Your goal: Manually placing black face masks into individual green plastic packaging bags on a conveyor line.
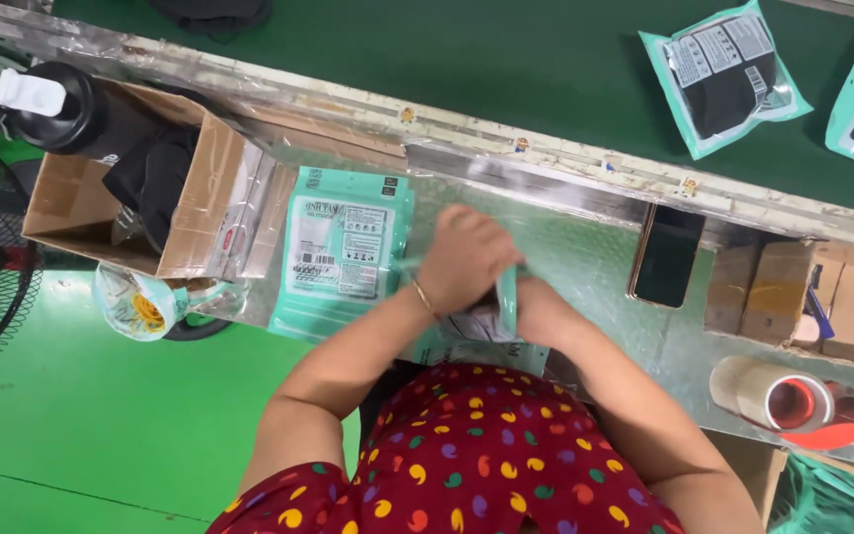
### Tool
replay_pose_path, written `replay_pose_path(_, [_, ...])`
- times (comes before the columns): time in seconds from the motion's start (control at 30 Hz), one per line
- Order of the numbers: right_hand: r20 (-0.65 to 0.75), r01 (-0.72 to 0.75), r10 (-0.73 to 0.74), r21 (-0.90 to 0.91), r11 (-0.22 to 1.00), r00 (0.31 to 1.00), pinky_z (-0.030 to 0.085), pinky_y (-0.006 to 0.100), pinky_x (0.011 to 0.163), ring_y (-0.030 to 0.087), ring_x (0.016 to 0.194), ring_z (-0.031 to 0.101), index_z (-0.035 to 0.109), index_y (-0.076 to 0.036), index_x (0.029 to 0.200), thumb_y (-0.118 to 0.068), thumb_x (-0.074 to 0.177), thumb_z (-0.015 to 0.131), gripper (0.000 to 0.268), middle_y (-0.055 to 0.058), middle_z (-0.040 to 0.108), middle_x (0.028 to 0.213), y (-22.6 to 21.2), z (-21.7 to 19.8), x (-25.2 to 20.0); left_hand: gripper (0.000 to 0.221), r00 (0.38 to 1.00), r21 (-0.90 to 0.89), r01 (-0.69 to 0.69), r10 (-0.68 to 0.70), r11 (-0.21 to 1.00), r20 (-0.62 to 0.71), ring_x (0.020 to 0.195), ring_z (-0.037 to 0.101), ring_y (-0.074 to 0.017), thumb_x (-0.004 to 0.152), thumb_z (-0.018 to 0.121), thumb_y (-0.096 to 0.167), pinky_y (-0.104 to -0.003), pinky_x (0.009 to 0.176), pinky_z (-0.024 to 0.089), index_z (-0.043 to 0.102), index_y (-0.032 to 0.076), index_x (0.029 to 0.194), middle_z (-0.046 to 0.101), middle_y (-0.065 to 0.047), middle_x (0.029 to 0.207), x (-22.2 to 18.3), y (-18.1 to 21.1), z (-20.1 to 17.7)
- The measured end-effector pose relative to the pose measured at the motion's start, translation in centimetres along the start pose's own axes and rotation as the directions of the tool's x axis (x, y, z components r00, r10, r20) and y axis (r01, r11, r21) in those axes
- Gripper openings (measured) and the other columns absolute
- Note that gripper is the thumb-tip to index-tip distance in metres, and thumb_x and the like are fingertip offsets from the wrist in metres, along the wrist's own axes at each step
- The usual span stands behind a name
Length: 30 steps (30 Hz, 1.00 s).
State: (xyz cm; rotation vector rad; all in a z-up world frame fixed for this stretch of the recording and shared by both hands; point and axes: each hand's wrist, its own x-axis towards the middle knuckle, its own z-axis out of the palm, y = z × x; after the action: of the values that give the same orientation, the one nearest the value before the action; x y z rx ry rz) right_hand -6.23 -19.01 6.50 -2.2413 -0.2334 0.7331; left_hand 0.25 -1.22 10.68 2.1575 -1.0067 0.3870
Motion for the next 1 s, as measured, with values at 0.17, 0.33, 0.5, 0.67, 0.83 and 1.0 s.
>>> replay_pose_path(0.17, [-0.368, 0.381, -0.293, 0.193, 0.904, 0.882, 0.052, 0.037, 0.092, 0.027, 0.108, 0.065, 0.069, -0.004, 0.116, -0.012, 0.092, 0.071, 0.025, 0.012, 0.066, 0.118, 3.9, -0.8, -0.8, 0.026, 0.95, 0.01, 0.311, -0.311, 0.951, 0.031, 0.091, 0.063, -0.0263, 0.101, 0.069, 0.032, -0.044, 0.095, 0.041, 0.065, 0.012, 0.084, 0.067, -0.006, 0.087, -0.6, -4.5, 0.7])
replay_pose_path(0.33, [-0.467, 0.307, -0.03, 0.529, 0.791, 0.884, 0.053, 0.024, 0.088, 0.006, 0.116, 0.058, 0.048, -0.017, 0.136, -0.009, 0.077, 0.075, 0.065, -0.005, 0.057, 0.134, 0.7, -1.8, -1.3, 0.023, 0.971, -0.2, 0.116, -0.069, 0.973, 0.228, 0.09, 0.064, -0.0293, 0.09, 0.072, 0.031, -0.046, 0.089, 0.039, 0.066, 0.01, 0.083, 0.067, -0.007, 0.085, -1.4, -2.6, -0.7])
replay_pose_path(0.5, [-0.524, 0.26, -0.11, 0.222, 0.94, 0.845, 0.05, 0.029, 0.07, 0.011, 0.079, 0.061, 0.073, -0.006, 0.104, -0.008, 0.096, 0.072, 0.008, 0.006, 0.07, 0.085, 4.1, 1.2, -0.2, 0.017, 0.99, -0.137, 0.08, -0.062, 0.987, 0.13, 0.093, 0.065, -0.0267, 0.094, 0.071, 0.026, -0.044, 0.099, 0.04, 0.065, 0.011, 0.091, 0.066, -0.005, 0.092, -2.4, -0.9, -0.3])
replay_pose_path(0.67, [-0.459, 0.228, -0.104, 0.224, 0.947, 0.882, 0.051, 0.03, 0.067, 0.01, 0.075, 0.064, 0.067, -0.003, 0.098, -0.012, 0.095, 0.073, 0.011, 0.006, 0.068, 0.085, 4.1, 0.0, -0.4, 0.022, 0.985, -0.169, 0.148, -0.129, 0.974, 0.117, 0.093, 0.065, -0.0264, 0.09, 0.075, 0.03, -0.041, 0.096, 0.04, 0.066, 0.01, 0.094, 0.067, -0.005, 0.093, -2.2, -1.3, -2.3])
replay_pose_path(0.83, [-0.448, 0.259, -0.192, 0.092, 0.961, 0.873, 0.048, 0.034, 0.065, 0.016, 0.072, 0.06, 0.066, -0.001, 0.095, -0.011, 0.092, 0.076, 0.014, 0.011, 0.063, 0.081, 3.9, -0.3, -1.5, 0.032, 0.957, -0.191, 0.26, -0.227, 0.946, 0.179, 0.09, 0.066, -0.0288, 0.085, 0.085, 0.034, -0.04, 0.092, 0.042, 0.067, 0.008, 0.086, 0.067, -0.007, 0.085, -3.0, -2.7, -1.5])
replay_pose_path(1.0, [-0.694, 0.268, -0.077, 0.172, 0.948, 0.716, 0.053, 0.031, 0.079, 0.018, 0.088, 0.066, 0.069, -0.004, 0.104, -0.011, 0.103, 0.062, 0.01, 0.008, 0.069, 0.098, 12.6, 0.1, -0.2, 0.022, 0.983, -0.268, 0.136, -0.164, 0.954, -0.084, 0.107, 0.066, -0.0349, 0.085, 0.08, 0.017, -0.045, 0.097, 0.05, 0.069, 0.006, 0.1, 0.072, -0.014, 0.109, 0.5, -5.8, -4.3])
